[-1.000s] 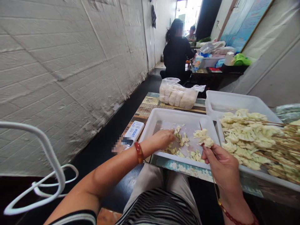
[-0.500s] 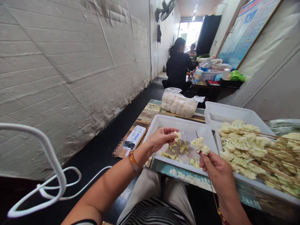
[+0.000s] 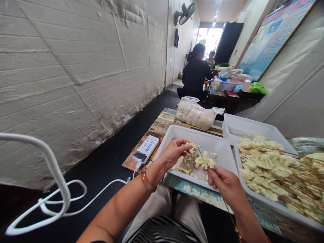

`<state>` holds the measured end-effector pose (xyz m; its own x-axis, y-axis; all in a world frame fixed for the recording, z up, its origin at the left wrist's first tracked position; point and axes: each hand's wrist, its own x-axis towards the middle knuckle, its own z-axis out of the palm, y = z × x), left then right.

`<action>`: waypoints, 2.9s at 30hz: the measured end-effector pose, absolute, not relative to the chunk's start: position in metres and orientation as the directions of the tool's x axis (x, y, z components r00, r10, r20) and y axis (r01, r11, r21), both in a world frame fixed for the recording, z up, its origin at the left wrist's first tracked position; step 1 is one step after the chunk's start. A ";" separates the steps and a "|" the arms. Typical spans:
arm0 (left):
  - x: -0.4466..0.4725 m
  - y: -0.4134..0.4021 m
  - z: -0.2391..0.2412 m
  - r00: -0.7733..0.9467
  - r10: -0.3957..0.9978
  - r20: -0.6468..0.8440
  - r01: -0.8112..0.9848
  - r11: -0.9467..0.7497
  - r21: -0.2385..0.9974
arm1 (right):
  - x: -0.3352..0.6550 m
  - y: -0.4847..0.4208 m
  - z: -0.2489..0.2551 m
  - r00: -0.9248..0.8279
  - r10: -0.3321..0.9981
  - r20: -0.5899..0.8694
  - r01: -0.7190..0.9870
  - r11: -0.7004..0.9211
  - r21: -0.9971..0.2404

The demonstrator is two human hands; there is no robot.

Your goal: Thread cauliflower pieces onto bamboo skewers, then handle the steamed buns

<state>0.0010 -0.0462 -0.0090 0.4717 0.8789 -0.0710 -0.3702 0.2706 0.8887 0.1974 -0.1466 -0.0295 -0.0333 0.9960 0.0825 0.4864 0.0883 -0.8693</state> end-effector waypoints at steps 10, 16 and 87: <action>0.000 -0.048 -0.005 0.451 0.889 -0.083 -0.391 0.280 0.877 | 0.198 -0.147 -0.033 -0.076 0.996 0.050 0.522 0.082 -0.849; 0.001 -0.049 -0.005 0.436 0.897 -0.075 -0.393 0.265 0.880 | 0.193 -0.149 -0.030 -0.058 0.997 0.055 0.543 0.078 -0.836; 0.003 -0.047 -0.012 0.506 0.855 -0.113 -0.308 0.301 0.902 | 0.192 -0.147 -0.032 -0.007 0.999 0.047 0.504 0.045 -0.862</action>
